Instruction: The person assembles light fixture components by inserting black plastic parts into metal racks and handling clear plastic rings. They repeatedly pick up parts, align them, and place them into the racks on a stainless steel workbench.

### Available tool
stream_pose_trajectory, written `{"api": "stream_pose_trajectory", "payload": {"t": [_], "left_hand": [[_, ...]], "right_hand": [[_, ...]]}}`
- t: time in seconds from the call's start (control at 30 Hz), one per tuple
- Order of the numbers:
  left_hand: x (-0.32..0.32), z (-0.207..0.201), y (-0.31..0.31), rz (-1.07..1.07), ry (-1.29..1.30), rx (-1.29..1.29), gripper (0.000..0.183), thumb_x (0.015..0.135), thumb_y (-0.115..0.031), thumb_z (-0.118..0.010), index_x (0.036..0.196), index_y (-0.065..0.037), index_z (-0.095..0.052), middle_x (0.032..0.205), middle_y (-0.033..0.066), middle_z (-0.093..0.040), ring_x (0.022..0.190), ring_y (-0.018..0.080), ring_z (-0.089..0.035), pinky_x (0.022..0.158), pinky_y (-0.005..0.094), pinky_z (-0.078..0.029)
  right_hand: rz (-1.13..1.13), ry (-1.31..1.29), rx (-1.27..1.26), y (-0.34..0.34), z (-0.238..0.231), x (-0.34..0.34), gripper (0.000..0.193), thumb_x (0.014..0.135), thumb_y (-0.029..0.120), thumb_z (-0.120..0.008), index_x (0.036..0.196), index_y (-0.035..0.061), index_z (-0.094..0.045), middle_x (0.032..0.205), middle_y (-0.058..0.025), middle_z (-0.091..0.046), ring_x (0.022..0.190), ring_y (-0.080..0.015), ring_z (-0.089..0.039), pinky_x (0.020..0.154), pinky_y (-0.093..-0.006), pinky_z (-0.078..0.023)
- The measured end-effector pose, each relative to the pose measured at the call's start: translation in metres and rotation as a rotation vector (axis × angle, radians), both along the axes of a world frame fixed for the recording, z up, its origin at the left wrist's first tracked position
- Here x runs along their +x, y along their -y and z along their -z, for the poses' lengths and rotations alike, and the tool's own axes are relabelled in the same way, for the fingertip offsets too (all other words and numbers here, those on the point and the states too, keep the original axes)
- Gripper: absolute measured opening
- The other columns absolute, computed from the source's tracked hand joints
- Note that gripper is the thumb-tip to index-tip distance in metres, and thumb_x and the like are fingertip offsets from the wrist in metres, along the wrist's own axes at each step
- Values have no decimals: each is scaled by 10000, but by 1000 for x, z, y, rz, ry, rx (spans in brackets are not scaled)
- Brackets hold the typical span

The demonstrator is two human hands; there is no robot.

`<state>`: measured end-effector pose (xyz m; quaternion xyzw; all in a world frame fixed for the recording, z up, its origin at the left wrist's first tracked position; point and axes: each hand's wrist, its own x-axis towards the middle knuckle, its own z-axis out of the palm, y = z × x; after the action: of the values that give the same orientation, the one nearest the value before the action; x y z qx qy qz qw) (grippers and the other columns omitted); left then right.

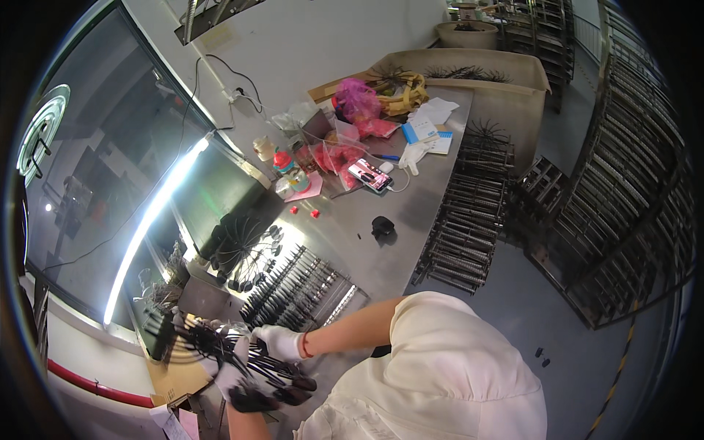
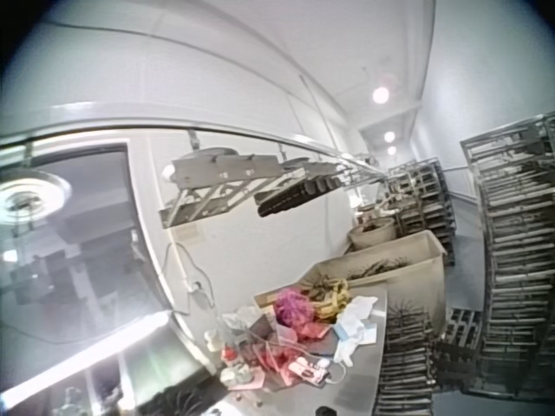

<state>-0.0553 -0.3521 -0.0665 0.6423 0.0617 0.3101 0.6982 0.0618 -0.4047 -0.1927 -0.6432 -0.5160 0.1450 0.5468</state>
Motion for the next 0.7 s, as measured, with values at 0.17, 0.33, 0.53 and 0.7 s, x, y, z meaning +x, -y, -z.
{"api": "stream_pose_trajectory", "payload": {"t": [0.17, 0.33, 0.53, 0.7], "left_hand": [[-15, -22, -33, -165, -179, 281, 646, 846, -74, -831, 1387, 3, -486, 1245, 115, -607, 1133, 218, -605, 991, 372, -519], [-9, -16, -22, -401, 31, 897, 870, 740, -62, -908, 1454, -5, -415, 1332, 110, -532, 1197, 223, -541, 1049, 365, -448], [16, -15, -5, -302, -282, 785, 961, 717, -121, -916, 1491, -52, -350, 1246, 66, -527, 1124, 200, -542, 996, 355, -471], [9, -27, -19, -326, -126, 617, 908, 657, -17, -903, 1404, -27, -386, 1179, 66, -484, 1080, 185, -518, 927, 329, -483]], "right_hand": [[-143, 188, 126, 38, -6, 10, 391, 837, 35, -757, 1203, 63, -622, 1049, -119, -632, 939, -267, -684, 730, -373, -592], [-935, -1464, -234, 36, -1, 22, 241, 971, 25, -677, 1204, 79, -651, 1020, -33, -675, 914, -138, -657, 785, -328, -583], [-657, -976, 70, 24, 1, -2, 244, 993, 172, -591, 1205, 57, -627, 1064, -74, -678, 936, -187, -663, 838, -365, -546], [-602, -784, -318, 47, 4, 11, 421, 921, 31, -727, 1314, 62, -581, 1101, -52, -632, 939, -141, -654, 798, -334, -601]]}}
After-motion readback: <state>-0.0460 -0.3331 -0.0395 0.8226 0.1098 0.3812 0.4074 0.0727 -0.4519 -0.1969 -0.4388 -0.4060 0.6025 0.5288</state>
